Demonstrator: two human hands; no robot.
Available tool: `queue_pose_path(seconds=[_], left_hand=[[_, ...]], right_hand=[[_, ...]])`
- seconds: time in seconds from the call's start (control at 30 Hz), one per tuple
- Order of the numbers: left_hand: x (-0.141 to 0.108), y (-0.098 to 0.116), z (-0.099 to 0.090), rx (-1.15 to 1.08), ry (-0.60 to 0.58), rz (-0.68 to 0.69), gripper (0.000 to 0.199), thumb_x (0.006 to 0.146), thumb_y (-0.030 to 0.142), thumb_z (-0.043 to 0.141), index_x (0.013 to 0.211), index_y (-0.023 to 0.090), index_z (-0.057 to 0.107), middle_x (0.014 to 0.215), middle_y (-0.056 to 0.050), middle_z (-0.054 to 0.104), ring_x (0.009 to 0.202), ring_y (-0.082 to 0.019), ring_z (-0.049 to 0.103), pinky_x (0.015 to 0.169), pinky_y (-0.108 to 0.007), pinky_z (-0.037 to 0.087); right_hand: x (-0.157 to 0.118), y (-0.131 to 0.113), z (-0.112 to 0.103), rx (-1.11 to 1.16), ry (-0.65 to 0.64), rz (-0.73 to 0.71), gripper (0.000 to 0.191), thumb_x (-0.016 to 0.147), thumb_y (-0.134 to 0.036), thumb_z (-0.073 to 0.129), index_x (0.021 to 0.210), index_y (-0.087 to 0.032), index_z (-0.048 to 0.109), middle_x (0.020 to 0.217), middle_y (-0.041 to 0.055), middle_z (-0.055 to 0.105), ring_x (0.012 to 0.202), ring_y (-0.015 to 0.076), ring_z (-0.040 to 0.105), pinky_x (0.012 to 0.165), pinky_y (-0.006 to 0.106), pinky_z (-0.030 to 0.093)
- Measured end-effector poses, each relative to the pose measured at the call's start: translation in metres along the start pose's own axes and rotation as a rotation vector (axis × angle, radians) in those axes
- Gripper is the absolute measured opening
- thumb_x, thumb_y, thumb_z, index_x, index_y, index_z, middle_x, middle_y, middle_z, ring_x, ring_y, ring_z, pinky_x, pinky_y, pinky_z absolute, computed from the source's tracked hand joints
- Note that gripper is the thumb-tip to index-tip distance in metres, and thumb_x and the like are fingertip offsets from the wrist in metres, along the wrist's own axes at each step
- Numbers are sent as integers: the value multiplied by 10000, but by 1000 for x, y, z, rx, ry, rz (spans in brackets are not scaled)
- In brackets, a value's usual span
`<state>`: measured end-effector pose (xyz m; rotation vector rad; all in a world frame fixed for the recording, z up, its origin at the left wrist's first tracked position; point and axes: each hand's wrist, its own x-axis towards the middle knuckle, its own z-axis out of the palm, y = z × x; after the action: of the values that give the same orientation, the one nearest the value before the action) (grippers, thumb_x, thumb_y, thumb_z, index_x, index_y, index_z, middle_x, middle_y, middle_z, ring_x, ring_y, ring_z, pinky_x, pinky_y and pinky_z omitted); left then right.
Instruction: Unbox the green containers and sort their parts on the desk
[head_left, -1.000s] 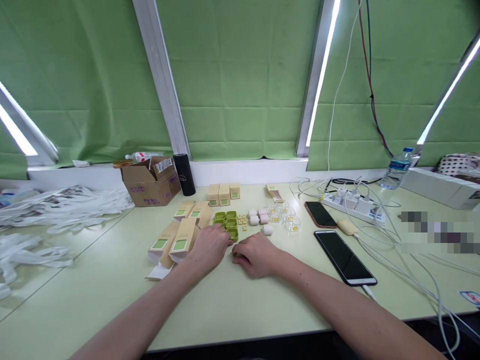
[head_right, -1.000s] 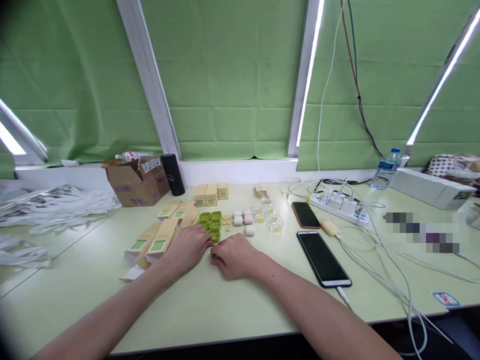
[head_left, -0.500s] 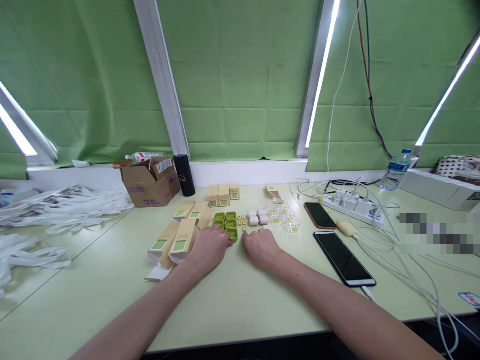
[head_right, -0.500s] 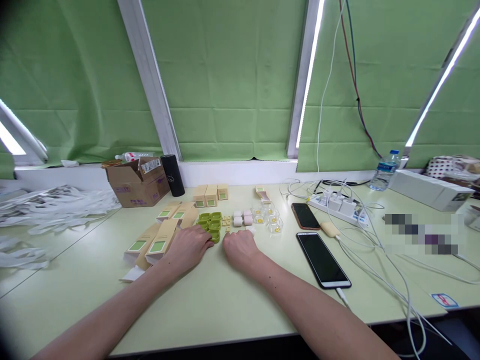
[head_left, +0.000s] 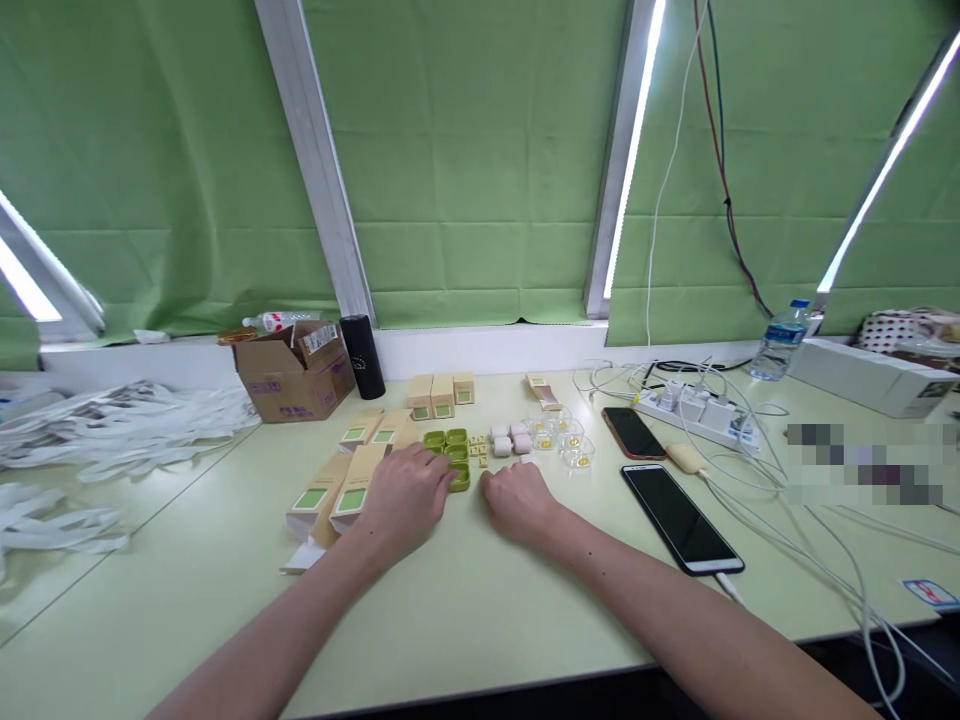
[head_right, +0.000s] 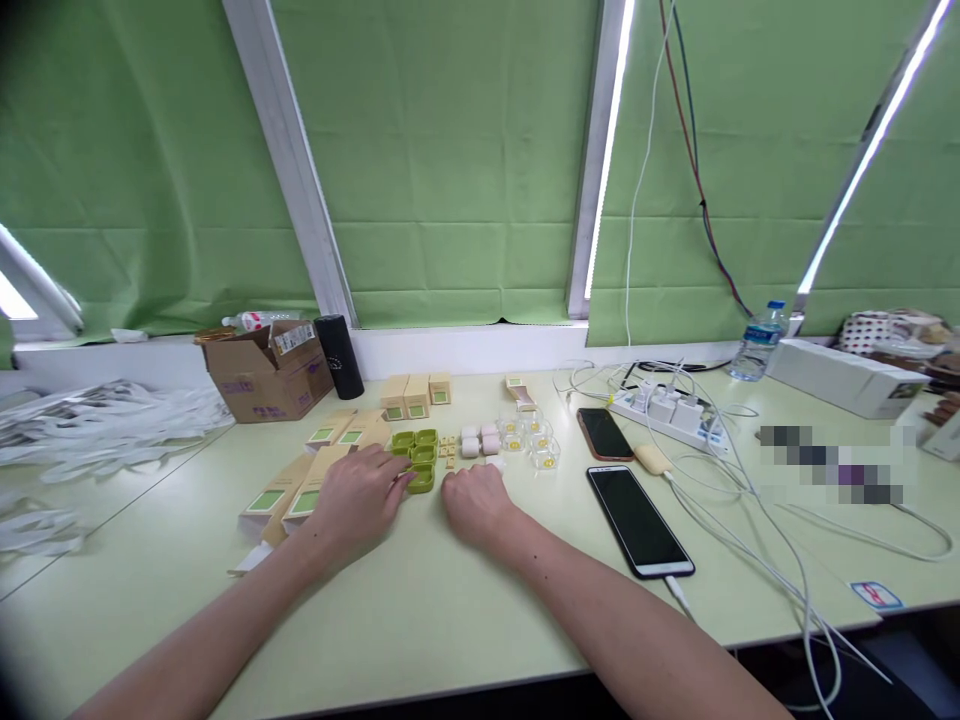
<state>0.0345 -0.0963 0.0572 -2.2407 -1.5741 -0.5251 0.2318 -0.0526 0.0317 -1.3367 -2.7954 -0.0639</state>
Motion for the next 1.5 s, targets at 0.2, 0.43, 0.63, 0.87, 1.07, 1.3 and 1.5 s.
queue_pose_path(seconds=[0.2,0.43,0.63,0.87,1.07,1.3,1.5], left_hand=[[12,-24,-7,10,160,20,287,1013,225,470,936,199,745,870,-99,763,869,-273,640,788,-402,456],[55,-43,-14,47,188,-23,290,966,246,518,1137,147,731,1018,-169,775,1062,-365,563,890,-493,448],[128,-52,18,148,-86,-146,566,941,301,534,1467,93,508,1431,-221,614,1396,-417,369,1079,-535,367],[180,-62,67,167,-226,-230,678,886,260,586,1519,73,431,1474,-285,534,1438,-432,354,1127,-546,325],[187,-71,97,135,-313,-266,704,825,226,618,1494,72,463,1570,-314,445,1537,-467,264,1213,-622,187],[183,-65,105,40,-253,-209,514,817,134,592,1325,77,541,1357,-257,642,1556,-383,237,1245,-562,138],[184,-61,90,-132,-165,-244,359,821,174,659,1170,143,579,1124,-204,708,1318,-410,479,1090,-535,380]], right_hand=[[-3,-1,-3,9,27,-8,139,892,-200,617,997,-157,697,905,168,785,826,294,766,718,345,489],[-9,-7,-8,-6,32,-31,162,922,-267,595,1008,-163,686,896,170,780,788,303,758,689,350,485],[-15,-11,-14,-25,35,-74,219,940,-320,557,952,-167,713,884,169,783,768,306,759,670,360,504],[-19,-15,-22,-6,-5,-98,260,943,-327,555,955,-151,747,922,194,787,812,316,766,697,380,520],[-20,-15,-24,11,-5,-122,294,956,-356,542,938,-153,754,919,188,787,835,321,771,704,383,525],[-20,-15,-24,11,-10,-124,308,965,-390,554,970,-155,752,934,186,787,845,320,769,708,380,524],[-20,-14,-27,14,-20,-132,331,976,-399,540,984,-152,762,950,191,788,862,326,768,722,391,524]])
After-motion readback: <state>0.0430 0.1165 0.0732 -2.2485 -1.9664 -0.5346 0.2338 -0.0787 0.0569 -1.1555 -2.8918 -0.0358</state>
